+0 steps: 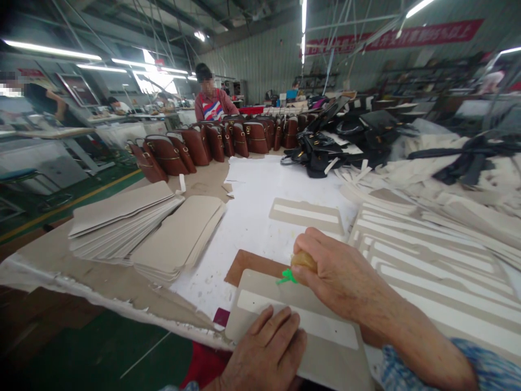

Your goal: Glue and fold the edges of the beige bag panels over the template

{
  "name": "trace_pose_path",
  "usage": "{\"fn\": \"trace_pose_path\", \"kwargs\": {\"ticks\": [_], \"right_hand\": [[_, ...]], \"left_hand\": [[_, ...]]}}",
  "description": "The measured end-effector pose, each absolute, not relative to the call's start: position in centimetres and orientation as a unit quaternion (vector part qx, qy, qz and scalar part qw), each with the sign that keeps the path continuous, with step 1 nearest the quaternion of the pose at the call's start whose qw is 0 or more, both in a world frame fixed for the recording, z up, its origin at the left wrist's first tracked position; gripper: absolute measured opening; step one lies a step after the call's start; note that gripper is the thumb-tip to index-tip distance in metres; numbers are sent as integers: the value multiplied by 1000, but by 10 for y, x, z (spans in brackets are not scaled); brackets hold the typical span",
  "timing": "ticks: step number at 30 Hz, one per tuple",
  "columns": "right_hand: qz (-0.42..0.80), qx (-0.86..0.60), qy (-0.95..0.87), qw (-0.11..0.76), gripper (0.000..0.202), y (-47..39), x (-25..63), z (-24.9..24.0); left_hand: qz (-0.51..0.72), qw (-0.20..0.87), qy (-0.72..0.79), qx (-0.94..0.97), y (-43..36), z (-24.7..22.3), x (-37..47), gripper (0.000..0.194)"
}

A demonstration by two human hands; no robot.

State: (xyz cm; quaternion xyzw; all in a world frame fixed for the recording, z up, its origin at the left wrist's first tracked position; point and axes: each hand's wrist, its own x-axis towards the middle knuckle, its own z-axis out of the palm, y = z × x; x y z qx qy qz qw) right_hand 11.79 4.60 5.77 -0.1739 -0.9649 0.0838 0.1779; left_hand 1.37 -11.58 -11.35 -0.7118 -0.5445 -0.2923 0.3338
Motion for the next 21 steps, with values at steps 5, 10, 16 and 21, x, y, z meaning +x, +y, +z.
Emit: {"fn": "trace_pose_path", "kwargs": {"ticks": [5,10,16,21], "right_hand": [[77,-167,-968,171,6,40,109,57],[75,-159,-970,168,5,40,105,58],[88,-194,-962,168,10,45,122,61],[93,-223,-957,161,15,48,134,63]], "left_hand": [[-281,331,-544,-719,-116,-112,13,30],[-311,337,-539,-706,-114,-108,13,26],[-309,335,-541,-707,-116,-105,13,28],[-302,328,-546,-709,-117,-105,13,29]]}}
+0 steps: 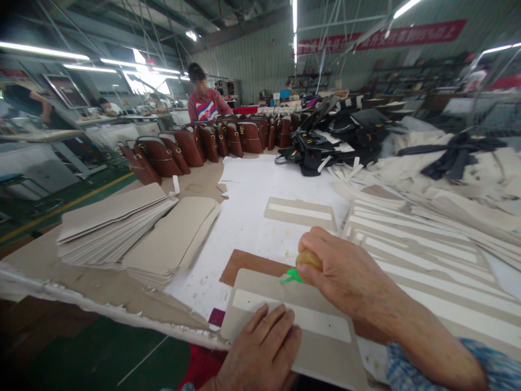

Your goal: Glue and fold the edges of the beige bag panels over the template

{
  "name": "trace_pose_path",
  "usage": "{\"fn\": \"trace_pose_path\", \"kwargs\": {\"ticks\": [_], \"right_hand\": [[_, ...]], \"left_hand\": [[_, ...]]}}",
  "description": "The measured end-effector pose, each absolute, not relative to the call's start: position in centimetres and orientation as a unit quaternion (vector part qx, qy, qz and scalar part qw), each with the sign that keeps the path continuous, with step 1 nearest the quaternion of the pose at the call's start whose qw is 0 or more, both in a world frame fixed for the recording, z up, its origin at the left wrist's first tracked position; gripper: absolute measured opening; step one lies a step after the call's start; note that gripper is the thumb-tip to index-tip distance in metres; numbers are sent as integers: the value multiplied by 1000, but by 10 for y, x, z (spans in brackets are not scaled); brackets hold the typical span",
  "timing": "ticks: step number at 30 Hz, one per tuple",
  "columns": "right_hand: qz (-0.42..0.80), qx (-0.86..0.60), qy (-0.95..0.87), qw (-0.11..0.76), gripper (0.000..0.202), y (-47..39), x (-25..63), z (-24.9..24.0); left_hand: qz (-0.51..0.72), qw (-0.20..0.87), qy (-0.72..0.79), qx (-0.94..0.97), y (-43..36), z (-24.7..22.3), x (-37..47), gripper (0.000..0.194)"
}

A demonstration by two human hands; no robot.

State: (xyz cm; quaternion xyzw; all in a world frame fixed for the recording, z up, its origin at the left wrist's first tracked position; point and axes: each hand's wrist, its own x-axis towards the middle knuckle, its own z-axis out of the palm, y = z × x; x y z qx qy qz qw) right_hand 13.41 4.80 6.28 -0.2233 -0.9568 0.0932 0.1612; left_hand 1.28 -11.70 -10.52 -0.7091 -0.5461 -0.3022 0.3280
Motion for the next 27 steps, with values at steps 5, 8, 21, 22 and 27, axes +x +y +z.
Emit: {"fn": "trace_pose_path", "kwargs": {"ticks": [5,8,21,22,27], "right_hand": [[102,-229,-953,171,14,51,142,62],[109,-257,-946,163,15,54,150,60],[162,-352,-911,144,23,65,194,49],[164,-356,-908,146,24,66,198,47],[184,-387,-892,143,24,72,219,40]], "left_hand": [[-286,323,-547,-717,-117,-105,12,31],[-298,324,-545,-714,-117,-102,12,30],[-279,304,-544,-730,-120,-100,9,36],[-280,303,-544,-731,-120,-99,9,36],[-272,290,-547,-737,-121,-99,8,37]]}}
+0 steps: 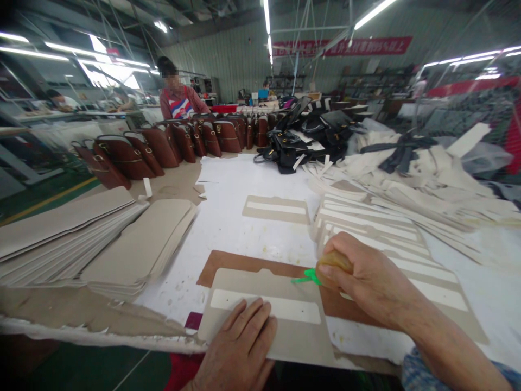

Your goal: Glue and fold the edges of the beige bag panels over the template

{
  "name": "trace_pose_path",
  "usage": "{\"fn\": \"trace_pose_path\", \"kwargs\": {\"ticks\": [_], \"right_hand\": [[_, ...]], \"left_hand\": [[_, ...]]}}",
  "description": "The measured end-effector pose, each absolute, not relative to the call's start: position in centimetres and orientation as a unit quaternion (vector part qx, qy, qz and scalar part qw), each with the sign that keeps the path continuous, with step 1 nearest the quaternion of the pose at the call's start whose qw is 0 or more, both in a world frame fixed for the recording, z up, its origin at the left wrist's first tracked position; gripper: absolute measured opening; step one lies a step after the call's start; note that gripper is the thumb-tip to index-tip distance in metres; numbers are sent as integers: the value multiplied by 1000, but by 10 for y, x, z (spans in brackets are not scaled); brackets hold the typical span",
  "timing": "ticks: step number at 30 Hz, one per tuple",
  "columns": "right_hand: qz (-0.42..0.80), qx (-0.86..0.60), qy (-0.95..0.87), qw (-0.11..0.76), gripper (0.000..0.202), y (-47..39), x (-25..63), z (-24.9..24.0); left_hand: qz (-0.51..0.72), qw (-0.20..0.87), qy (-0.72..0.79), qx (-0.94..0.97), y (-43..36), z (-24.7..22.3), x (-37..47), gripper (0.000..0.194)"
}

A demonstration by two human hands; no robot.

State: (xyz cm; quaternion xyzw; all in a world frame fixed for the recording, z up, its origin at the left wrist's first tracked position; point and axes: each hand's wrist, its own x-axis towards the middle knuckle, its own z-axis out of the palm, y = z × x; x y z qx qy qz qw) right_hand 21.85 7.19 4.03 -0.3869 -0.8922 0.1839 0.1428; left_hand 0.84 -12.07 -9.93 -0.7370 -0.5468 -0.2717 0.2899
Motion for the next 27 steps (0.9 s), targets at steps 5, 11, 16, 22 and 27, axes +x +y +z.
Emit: {"fn": "trace_pose_path", "kwargs": {"ticks": [5,11,16,22,27], "right_hand": [[179,-408,-881,159,29,74,236,41],[167,-444,-863,172,38,74,252,41],[176,-480,-840,183,44,79,268,34],[213,-502,-805,232,47,76,266,14],[408,-522,-614,429,67,65,256,-14]], "left_hand": [[-251,282,-551,-744,-122,-100,7,41],[-247,276,-554,-745,-122,-104,7,41],[-254,280,-550,-744,-122,-105,7,40],[-210,282,-551,-757,-125,-93,5,39],[-223,306,-539,-752,-120,-102,2,40]]}}
